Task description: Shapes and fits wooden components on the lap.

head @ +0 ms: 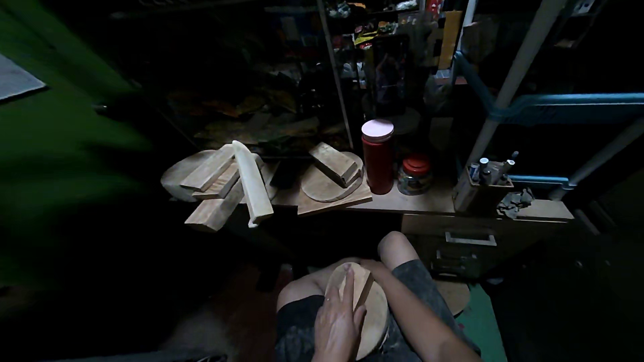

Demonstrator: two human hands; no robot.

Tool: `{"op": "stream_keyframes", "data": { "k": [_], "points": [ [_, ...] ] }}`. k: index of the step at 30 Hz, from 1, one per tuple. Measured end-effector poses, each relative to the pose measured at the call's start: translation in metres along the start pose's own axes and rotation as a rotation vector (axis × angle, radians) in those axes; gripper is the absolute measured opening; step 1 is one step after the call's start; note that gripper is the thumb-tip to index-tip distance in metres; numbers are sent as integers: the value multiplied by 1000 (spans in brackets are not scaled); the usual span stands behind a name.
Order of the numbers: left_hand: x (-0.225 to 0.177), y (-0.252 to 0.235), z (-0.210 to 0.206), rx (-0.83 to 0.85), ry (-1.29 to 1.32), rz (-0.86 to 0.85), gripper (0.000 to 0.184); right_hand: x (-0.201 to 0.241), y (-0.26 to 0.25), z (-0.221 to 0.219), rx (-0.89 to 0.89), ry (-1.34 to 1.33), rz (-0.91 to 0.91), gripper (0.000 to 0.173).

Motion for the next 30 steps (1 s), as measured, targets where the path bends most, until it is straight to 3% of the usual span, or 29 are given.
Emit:
{"op": "stream_keyframes", "data": {
  "k": [2,4,12,14,17,19,21,23,26,28,30],
  "points": [
    [8,18,1,-5,30,-15,82,13,-4,5,120,193,-69,70],
    [17,34,-1,-34,35,-36,80,9,-13,1,133,232,-113,80],
    [22,38,-5,-104,74,-79,75,2,-20,-2,136,232,-131,84],
    [14,21,-4,-87,65,-55,75,6,-14,1,135,212,-82,78],
    [-1,-10,-6,-32,8,-20,77,17,33,21,3,20,119,49],
    [-9,-26,-8,-49,-11,-43,77,59,96,47,-66,-52,-8,41],
    [-13,-33,-10,-49,-21,-47,78,78,121,61,-30,-14,-109,41],
    [-13,-29,-8,-48,-20,-46,79,67,109,55,-38,-115,-70,41],
    [-11,-11,-3,-2,-16,-30,83,14,35,14,-107,-154,103,43],
    [-8,7,-1,13,-2,-22,83,-1,-6,-1,19,33,23,56],
    [1,24,-1,9,16,-21,82,5,-14,-1,112,176,-83,73]
  ]
}}
Point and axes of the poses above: each hand's wrist, its own y-axis away from the middle knuckle, its own z-axis out of the back of the hand, x = y × z, the point moved 3 cm from there along -y, towards the middle knuckle, and after that the axes turned 7 degrees about -x, right-handed, at the moved point
